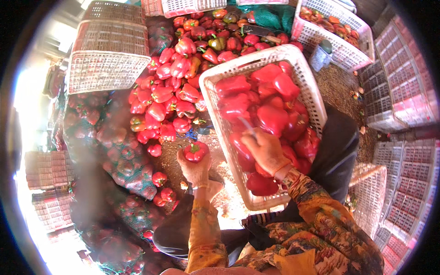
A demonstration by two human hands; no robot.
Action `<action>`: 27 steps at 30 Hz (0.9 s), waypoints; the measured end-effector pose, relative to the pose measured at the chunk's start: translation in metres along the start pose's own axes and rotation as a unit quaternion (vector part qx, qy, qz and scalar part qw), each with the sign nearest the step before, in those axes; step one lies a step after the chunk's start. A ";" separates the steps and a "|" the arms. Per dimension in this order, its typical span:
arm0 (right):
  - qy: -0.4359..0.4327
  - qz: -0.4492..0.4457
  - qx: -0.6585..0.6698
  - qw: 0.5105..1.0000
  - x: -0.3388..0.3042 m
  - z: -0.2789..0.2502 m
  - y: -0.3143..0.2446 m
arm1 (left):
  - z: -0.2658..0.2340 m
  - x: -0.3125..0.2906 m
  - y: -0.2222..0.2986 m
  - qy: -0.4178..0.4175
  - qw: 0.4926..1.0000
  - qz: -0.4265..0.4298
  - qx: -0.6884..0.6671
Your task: The person sorts red bell peppers by hand, taking them from a large pile on the ground and placing them into a white plastic crate.
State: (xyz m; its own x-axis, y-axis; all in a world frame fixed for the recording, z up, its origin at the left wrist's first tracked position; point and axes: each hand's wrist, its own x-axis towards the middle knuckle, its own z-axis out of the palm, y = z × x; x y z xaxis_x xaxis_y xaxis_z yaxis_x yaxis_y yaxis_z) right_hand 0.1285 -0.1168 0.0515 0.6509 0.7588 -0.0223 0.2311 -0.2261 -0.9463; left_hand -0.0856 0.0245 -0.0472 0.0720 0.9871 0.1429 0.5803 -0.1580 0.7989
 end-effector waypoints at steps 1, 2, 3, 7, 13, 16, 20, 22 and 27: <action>-0.023 -0.026 0.041 0.999 -0.011 -0.002 -0.016 | -0.010 -0.013 0.023 -0.007 0.998 0.061 0.016; -0.062 -0.046 0.028 0.997 -0.023 -0.005 -0.035 | -0.027 -0.027 0.056 -0.009 0.992 0.124 0.034; -0.106 -0.069 0.021 0.992 -0.033 -0.003 -0.049 | -0.048 -0.040 0.086 -0.004 0.981 0.184 0.058; -0.124 -0.053 0.090 0.987 -0.065 0.018 -0.015 | -0.054 -0.090 0.119 -0.049 0.918 0.373 0.122; -0.104 0.003 0.056 0.993 -0.086 -0.003 -0.013 | -0.061 -0.110 0.134 -0.209 0.915 -0.076 -0.337; -0.080 -0.073 0.048 0.993 -0.088 0.003 0.000 | -0.041 -0.101 0.124 -0.136 0.990 -0.024 -0.039; -0.097 -0.127 0.025 0.987 -0.085 0.010 0.007 | -0.036 -0.105 0.116 -0.094 0.994 -0.049 0.023; -0.075 -0.070 0.120 0.987 -0.091 0.013 0.009 | -0.029 -0.101 0.114 -0.096 0.992 -0.054 0.066; -0.001 -0.054 0.133 0.990 -0.104 0.027 0.002 | -0.021 -0.091 0.103 -0.099 0.984 -0.134 0.065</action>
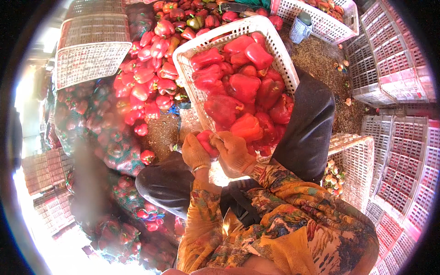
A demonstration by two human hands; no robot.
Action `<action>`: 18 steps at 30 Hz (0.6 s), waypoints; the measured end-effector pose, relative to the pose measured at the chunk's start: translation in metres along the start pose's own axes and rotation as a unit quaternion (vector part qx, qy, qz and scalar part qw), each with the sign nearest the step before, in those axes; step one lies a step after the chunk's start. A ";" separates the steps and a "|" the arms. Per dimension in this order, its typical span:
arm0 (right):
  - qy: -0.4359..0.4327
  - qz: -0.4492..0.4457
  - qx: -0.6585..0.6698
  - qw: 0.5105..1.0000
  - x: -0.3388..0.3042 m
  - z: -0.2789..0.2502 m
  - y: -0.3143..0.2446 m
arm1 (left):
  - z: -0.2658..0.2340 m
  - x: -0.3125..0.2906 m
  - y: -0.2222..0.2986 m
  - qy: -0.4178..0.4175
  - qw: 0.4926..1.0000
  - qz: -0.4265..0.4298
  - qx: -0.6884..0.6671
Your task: The person sorts red bell peppers by hand, taking them from a large pile on the ground and placing them into a white plastic crate.
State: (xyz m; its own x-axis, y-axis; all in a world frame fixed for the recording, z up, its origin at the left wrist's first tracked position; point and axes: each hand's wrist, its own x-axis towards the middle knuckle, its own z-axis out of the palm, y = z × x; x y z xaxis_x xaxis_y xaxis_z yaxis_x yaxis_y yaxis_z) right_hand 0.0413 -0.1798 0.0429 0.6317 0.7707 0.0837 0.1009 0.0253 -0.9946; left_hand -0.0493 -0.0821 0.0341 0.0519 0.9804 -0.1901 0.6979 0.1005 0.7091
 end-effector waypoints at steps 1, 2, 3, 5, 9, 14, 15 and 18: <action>0.004 -0.026 -0.036 0.999 -0.002 0.001 -0.002 | 0.002 0.002 -0.003 -0.004 1.000 -0.019 -0.011; 0.012 -0.056 -0.078 0.995 -0.002 -0.003 -0.001 | 0.007 0.008 0.000 -0.005 0.999 -0.033 0.015; 0.020 -0.086 -0.119 0.989 -0.002 -0.006 0.000 | 0.011 0.015 0.002 -0.005 0.998 -0.048 0.042; 0.025 0.017 -0.077 0.997 -0.012 -0.005 -0.005 | 0.014 0.020 0.001 -0.017 0.997 -0.038 0.062; 0.025 0.003 -0.073 0.997 0.006 0.004 -0.002 | 0.013 0.019 -0.001 0.037 0.997 -0.056 0.023; -0.018 0.326 0.004 0.945 0.059 -0.014 -0.003 | 0.016 0.003 0.030 0.039 0.998 -0.047 0.031; -0.044 0.326 -0.002 0.944 0.065 -0.011 -0.003 | 0.016 0.006 0.020 0.051 0.997 -0.045 0.035; -0.038 0.242 -0.031 0.969 0.067 -0.012 0.000 | 0.018 0.008 0.000 0.052 0.998 -0.027 -0.004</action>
State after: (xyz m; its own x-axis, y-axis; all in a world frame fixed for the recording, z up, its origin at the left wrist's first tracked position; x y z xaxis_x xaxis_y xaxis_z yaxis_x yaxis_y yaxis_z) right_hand 0.0926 -0.1357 0.0489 0.5574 0.7280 -0.3992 -0.1464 -0.3871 -0.9103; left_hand -0.0360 -0.0772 0.0209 -0.0601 0.9857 -0.1576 0.6916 0.1550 0.7054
